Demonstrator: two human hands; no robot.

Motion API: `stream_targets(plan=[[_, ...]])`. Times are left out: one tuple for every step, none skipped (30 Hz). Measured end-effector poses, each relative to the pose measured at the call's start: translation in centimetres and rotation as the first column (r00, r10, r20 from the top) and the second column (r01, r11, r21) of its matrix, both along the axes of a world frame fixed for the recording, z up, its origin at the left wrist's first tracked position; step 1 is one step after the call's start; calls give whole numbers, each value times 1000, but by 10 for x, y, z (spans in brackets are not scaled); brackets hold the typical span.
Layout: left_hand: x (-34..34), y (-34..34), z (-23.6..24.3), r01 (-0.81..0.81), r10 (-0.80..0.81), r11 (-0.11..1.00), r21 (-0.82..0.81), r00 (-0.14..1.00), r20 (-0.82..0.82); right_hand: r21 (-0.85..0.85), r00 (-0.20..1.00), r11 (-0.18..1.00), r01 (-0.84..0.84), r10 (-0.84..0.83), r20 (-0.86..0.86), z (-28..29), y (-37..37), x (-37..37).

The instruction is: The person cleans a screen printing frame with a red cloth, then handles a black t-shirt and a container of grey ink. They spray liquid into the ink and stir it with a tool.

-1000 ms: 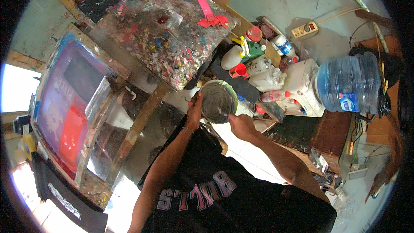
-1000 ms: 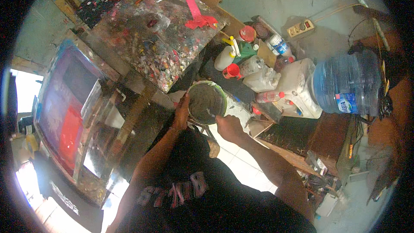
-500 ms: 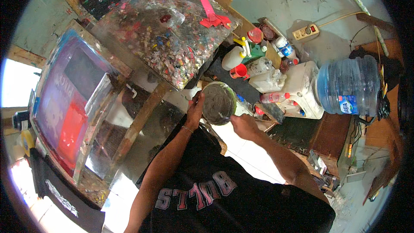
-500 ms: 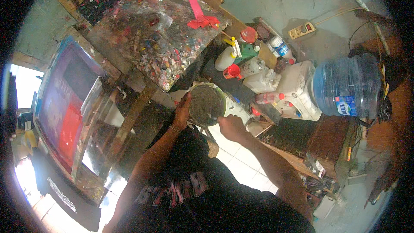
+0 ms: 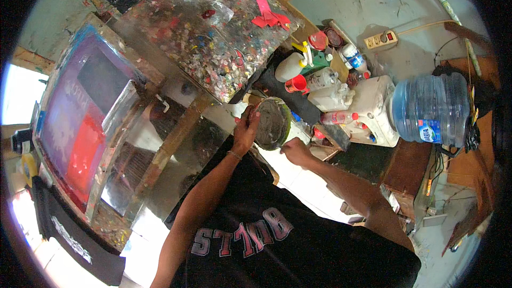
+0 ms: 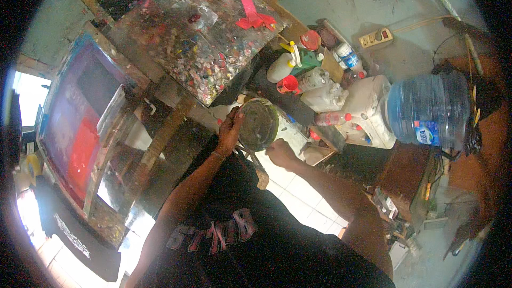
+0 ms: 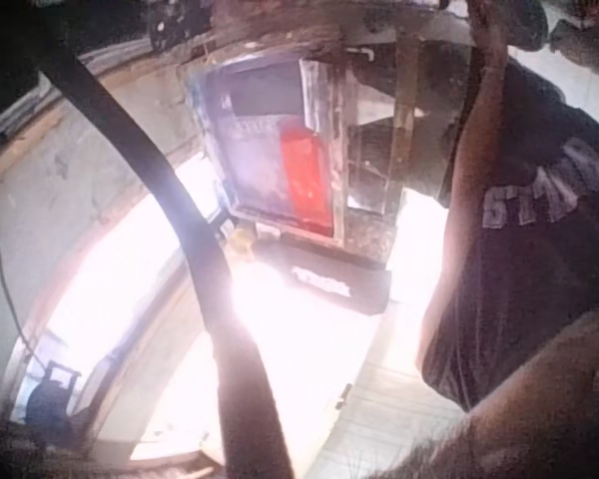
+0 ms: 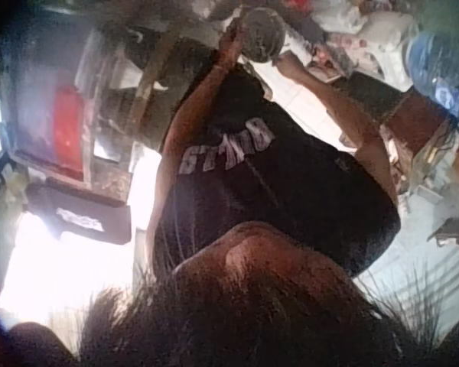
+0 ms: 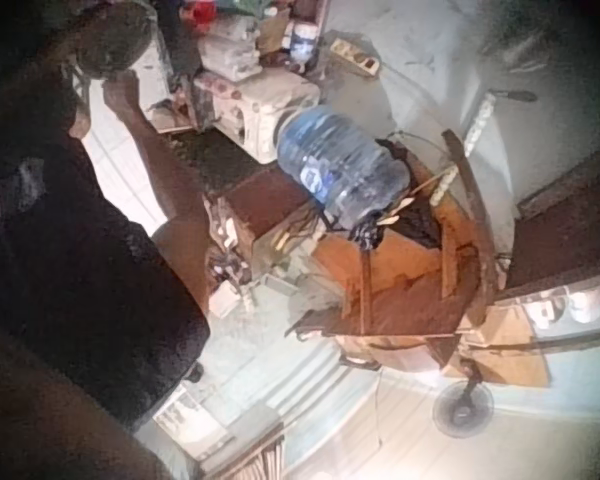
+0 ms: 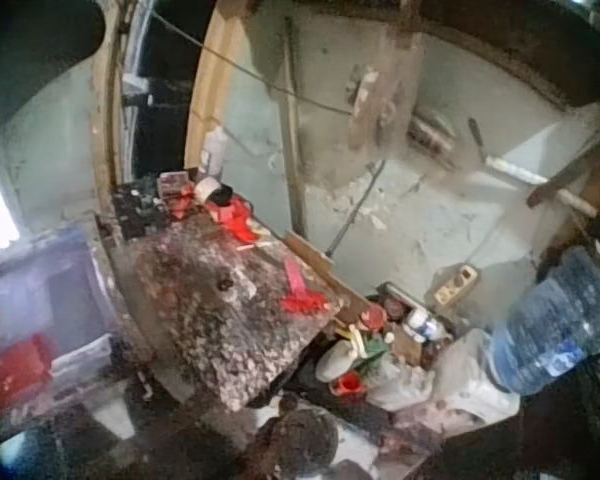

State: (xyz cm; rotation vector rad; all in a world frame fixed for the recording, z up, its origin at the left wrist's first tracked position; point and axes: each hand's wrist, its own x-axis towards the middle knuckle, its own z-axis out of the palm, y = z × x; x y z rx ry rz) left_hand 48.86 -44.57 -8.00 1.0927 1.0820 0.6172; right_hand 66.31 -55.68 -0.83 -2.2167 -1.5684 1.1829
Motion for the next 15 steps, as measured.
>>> stream_targets(plan=[[0, 0, -1, -12, 12, 1000, -7, 999, 41, -237, 909, 936, 259, -320, -268, -2, 2, -4], [-1, 0, -2, 6, -4, 999, -36, 999, 47, -511, 651, 759, 403, -630, -423, -5, 8, -7], [-1, 0, -2, 34, -32, 996, -78, 999, 19, -769, 275, 518, 375, -854, -441, -5, 15, -6], [-2, 2, -2, 26, -22, 996, -90, 999, 48, -777, 179, 496, 388, -867, -465, -5, 23, -4], [-3, 2, 0, 27, -22, 992, -125, 999, 41, -681, 259, 579, 449, -813, -521, -2, 30, 1], [-4, 3, 2, 23, -19, 988, -153, 1000, 22, -459, 580, 705, 540, -708, -403, 2, 34, 6], [-4, 5, 5, 7, 4, 988, -151, 997, 72, -145, 837, 873, 465, -487, -249, 7, 36, 11], [-4, 6, 8, -17, 34, 989, -145, 993, 116, 332, 982, 941, 60, -115, 147, 12, 35, 15], [-4, 7, 11, -44, 67, 989, -142, 985, 159, 153, 957, 982, -111, 64, 284, 16, 31, 17], [-4, 7, 13, -49, 71, 972, -228, 994, 88, -21, 883, 977, -211, 200, 424, 20, 26, 17], [-4, 6, 16, -50, 81, 973, -225, 988, 130, -266, 772, 930, -254, 361, 523, 23, 20, 17], [-5, 6, 17, -56, 89, 973, -224, 986, 141, -293, 784, 885, -362, 459, 418, 25, 16, 15], [-5, 6, 18, -62, 94, 975, -211, 985, 142, -199, 825, 897, -394, 441, 354, 28, 13, 13], [-5, 5, 18, -41, 85, 966, -254, 982, 167, -70, 839, 925, -375, 370, 399, 28, 12, 10], [-6, 5, 18, -17, 72, 960, -281, 980, 184, 34, 859, 933, -359, 316, 402, 30, 12, 8]])
